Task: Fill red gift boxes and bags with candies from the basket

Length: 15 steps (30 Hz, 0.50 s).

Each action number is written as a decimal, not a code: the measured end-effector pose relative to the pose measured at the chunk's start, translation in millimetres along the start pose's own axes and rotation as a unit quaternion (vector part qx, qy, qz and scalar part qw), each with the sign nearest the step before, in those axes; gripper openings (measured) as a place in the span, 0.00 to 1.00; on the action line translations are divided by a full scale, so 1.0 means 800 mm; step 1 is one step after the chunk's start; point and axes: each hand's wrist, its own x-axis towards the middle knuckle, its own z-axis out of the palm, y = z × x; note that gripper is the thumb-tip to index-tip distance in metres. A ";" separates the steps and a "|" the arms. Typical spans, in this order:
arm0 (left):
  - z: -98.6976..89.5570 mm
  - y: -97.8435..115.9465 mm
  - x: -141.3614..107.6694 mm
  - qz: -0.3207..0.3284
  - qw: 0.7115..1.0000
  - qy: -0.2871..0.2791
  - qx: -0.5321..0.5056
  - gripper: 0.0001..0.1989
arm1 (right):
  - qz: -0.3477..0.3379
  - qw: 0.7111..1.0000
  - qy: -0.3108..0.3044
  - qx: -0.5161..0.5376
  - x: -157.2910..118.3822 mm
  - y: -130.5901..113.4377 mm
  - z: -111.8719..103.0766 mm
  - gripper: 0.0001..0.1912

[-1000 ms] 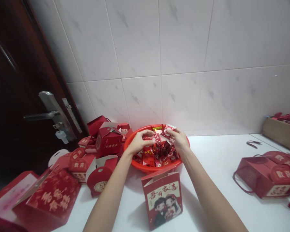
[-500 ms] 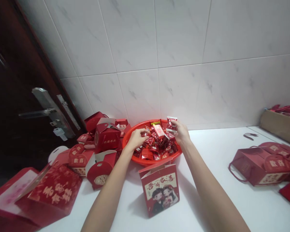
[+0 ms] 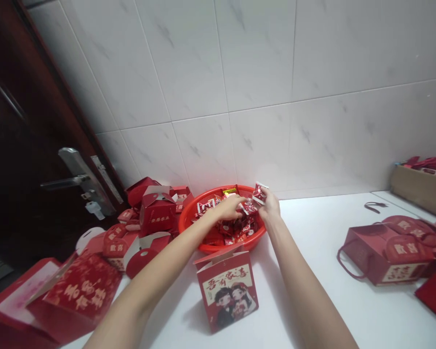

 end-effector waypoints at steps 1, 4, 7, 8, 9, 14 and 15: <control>0.008 0.000 0.010 0.008 1.000 -0.016 0.004 0.24 | -0.004 1.000 -0.004 0.005 0.001 0.000 0.000 0.06; 0.022 -0.002 0.026 0.024 0.998 -0.052 0.004 0.20 | -0.011 1.000 -0.019 0.017 0.004 0.002 0.001 0.05; 0.018 -0.007 0.024 0.010 0.999 -0.045 -0.009 0.19 | -0.011 0.999 -0.030 0.027 0.005 0.004 0.002 0.04; 0.013 -0.010 0.022 -0.002 0.999 -0.032 -0.012 0.19 | -0.010 0.999 -0.030 0.030 0.004 0.005 0.002 0.03; 0.007 -0.012 0.019 -0.017 1.000 -0.013 -0.012 0.20 | -0.009 0.999 -0.029 0.034 0.004 0.005 0.002 0.02; -0.021 -0.021 0.007 -0.124 0.981 0.145 0.018 0.22 | -0.006 0.999 -0.016 0.042 0.000 0.004 0.002 0.02; -0.024 -0.023 0.006 -0.150 0.973 0.177 0.022 0.21 | -0.008 0.999 -0.013 0.042 0.000 0.004 0.001 0.02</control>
